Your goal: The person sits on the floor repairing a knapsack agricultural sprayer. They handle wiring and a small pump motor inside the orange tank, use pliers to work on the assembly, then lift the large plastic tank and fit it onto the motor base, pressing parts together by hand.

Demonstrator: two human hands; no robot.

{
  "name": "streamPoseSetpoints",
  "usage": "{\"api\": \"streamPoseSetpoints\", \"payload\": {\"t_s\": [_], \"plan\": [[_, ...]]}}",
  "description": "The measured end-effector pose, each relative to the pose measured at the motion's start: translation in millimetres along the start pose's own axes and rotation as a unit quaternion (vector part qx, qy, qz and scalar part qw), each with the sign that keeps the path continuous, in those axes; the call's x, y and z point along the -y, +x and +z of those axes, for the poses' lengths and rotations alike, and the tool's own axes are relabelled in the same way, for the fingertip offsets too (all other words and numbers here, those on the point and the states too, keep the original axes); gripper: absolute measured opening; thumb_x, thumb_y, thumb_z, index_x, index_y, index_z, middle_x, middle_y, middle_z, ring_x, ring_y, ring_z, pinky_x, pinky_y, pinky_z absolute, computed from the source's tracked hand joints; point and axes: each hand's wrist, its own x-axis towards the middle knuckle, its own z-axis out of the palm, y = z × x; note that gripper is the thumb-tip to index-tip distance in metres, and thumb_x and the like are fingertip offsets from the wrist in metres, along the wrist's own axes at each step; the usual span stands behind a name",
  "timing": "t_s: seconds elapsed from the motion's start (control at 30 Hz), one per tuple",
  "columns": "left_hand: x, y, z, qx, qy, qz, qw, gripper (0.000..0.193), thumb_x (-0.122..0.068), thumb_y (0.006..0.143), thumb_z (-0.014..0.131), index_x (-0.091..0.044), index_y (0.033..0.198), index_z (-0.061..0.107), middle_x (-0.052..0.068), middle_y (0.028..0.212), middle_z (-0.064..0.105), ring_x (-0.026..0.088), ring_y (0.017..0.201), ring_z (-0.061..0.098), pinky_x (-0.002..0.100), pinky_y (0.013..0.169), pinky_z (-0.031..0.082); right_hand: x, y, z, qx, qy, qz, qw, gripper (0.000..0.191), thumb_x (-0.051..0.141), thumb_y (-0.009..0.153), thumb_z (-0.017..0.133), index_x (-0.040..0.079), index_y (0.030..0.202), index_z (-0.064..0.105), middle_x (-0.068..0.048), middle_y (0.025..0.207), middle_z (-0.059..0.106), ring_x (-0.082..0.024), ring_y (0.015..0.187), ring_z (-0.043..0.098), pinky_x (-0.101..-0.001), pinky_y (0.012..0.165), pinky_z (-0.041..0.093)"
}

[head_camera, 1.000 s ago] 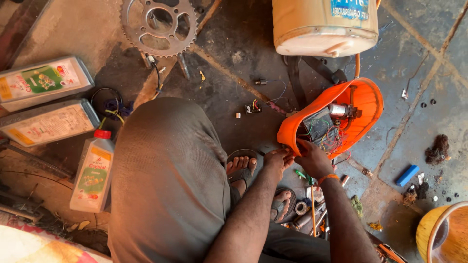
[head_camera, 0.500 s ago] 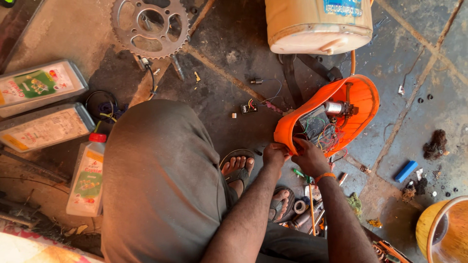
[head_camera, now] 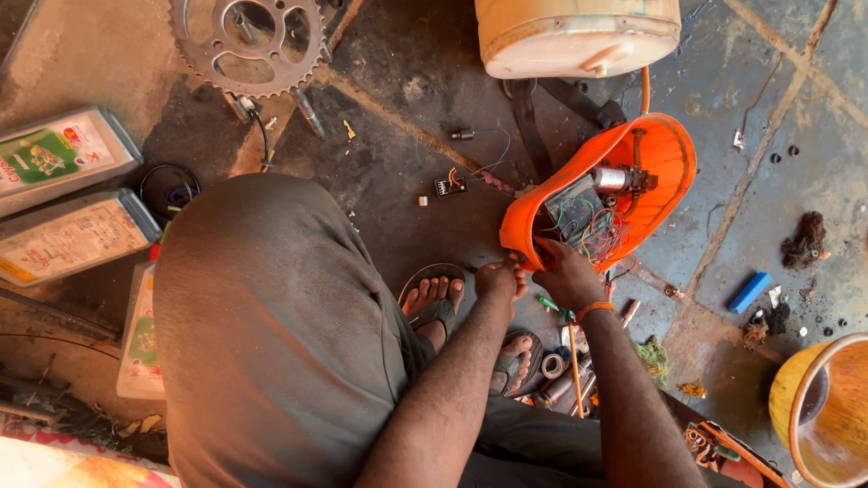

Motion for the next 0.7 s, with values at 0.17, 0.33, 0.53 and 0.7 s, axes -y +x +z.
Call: {"api": "streamPoseSetpoints", "payload": {"t_s": [0.17,0.33,0.53,0.7], "plan": [[0,3,4,0.048,0.004,-0.041,0.998,0.012,-0.020,0.102,0.064,-0.009,0.106,0.065,0.001,0.085,0.068,0.012,0.068,0.063,0.031,0.068,0.058,-4,2,2,-0.003,-0.024,-0.016,1.000,0.071,0.024,0.075,0.079,0.015,0.142,0.059,-0.016,0.125,0.070,-0.035,0.111,0.069,-0.0443,0.096,0.055],[-7,0,5,0.047,0.008,-0.030,0.998,0.009,-0.011,0.100,0.063,-0.008,0.107,0.068,0.000,0.088,0.072,0.011,0.074,0.066,0.030,0.075,0.058,-7,3,4,-0.008,-0.022,-0.026,0.999,0.070,0.023,0.074,0.078,0.015,0.141,0.059,-0.015,0.126,0.070,-0.035,0.111,0.069,-0.0447,0.095,0.055],[-9,-11,5,0.041,-0.014,-0.049,0.998,0.012,-0.020,0.101,0.059,-0.011,0.105,0.066,-0.001,0.085,0.068,0.012,0.072,0.061,0.031,0.075,0.056,-8,2,3,-0.008,-0.014,-0.034,0.999,0.070,0.021,0.073,0.078,0.015,0.140,0.060,-0.016,0.124,0.070,-0.035,0.110,0.069,-0.0448,0.094,0.056],[-5,-3,7,0.052,0.022,-0.043,0.997,0.012,-0.020,0.101,0.064,-0.007,0.101,0.062,0.001,0.082,0.066,0.012,0.069,0.060,0.033,0.072,0.055,-5,2,2,0.003,-0.012,-0.010,1.000,0.071,0.021,0.074,0.078,0.015,0.142,0.059,-0.016,0.124,0.071,-0.034,0.109,0.071,-0.0440,0.095,0.056]]}}
